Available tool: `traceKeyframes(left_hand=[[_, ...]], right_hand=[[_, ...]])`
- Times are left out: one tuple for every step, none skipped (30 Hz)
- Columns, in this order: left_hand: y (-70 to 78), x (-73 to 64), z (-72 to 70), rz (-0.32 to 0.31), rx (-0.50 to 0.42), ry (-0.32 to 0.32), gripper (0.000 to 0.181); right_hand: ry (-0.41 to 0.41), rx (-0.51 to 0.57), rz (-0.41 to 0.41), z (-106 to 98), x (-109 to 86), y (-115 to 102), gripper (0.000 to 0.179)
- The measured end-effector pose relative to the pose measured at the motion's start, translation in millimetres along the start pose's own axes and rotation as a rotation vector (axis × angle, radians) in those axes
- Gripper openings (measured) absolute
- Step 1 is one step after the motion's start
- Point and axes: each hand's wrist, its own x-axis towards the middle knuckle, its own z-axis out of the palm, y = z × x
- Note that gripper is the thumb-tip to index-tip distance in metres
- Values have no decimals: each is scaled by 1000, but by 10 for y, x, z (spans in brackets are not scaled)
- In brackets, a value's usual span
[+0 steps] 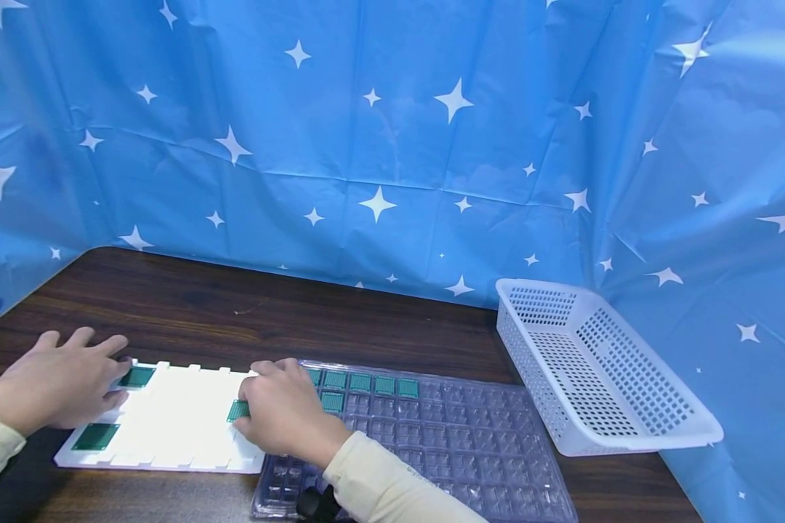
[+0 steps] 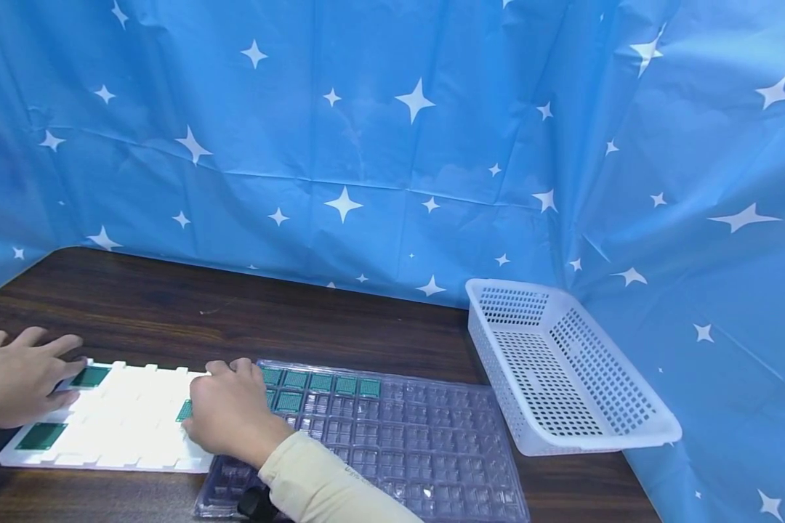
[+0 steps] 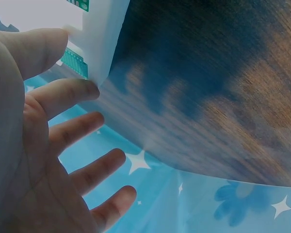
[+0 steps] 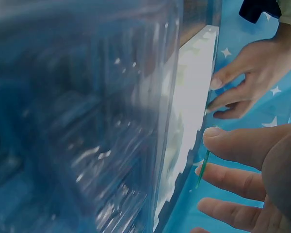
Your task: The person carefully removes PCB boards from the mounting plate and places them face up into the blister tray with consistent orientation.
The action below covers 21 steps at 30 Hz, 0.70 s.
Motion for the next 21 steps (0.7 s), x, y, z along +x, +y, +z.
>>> traceKeyframes(left_hand=[[-6,6,16,2,1,6,48],[-13,12,31,4,1,10,48],[-19,17,44,5,1,16,48],[-23,22,54,5,1,19,48],[-26,24,61,6,1,22,48],[-26,25,63,6,1,23,48],[-24,22,62,6,0,24,47],[-21,18,56,5,1,24,47],[-16,12,47,5,2,24,47],[-9,7,34,4,3,22,47],[-3,2,18,6,3,23,47],[4,-3,3,8,2,24,47],[13,-7,-10,7,3,22,47],[19,-11,-24,7,3,21,47],[26,-14,-36,8,2,18,48],[31,-17,-46,9,0,20,48],[36,-20,-54,11,-2,21,48],[39,-20,-58,6,-1,16,48],[42,-20,-61,5,-2,12,48],[42,-19,-61,4,-3,11,48],[40,-15,-56,0,-4,6,48]], right_hand=[[-3,0,6,2,-7,14,15],[-8,1,11,2,-14,25,15],[-11,0,15,2,-20,36,15],[-12,3,18,1,-26,46,16],[-14,7,18,1,-32,55,16],[-15,11,18,0,-38,64,16],[-18,15,17,1,-44,72,15],[-19,15,17,1,-51,80,15],[-19,14,16,2,-59,87,15],[-22,17,18,3,-68,95,15],[-21,19,18,4,-76,106,15],[-21,19,21,4,-86,116,15],[-21,17,21,5,-96,128,15],[-18,15,23,5,-106,140,15],[-16,13,23,5,-114,151,16],[-16,15,24,5,-124,166,16],[-13,13,23,4,-131,180,17],[-13,9,25,6,-139,194,17],[-12,5,25,7,-148,208,18],[-12,6,27,8,-156,224,18],[-12,10,29,9,-164,240,19]])
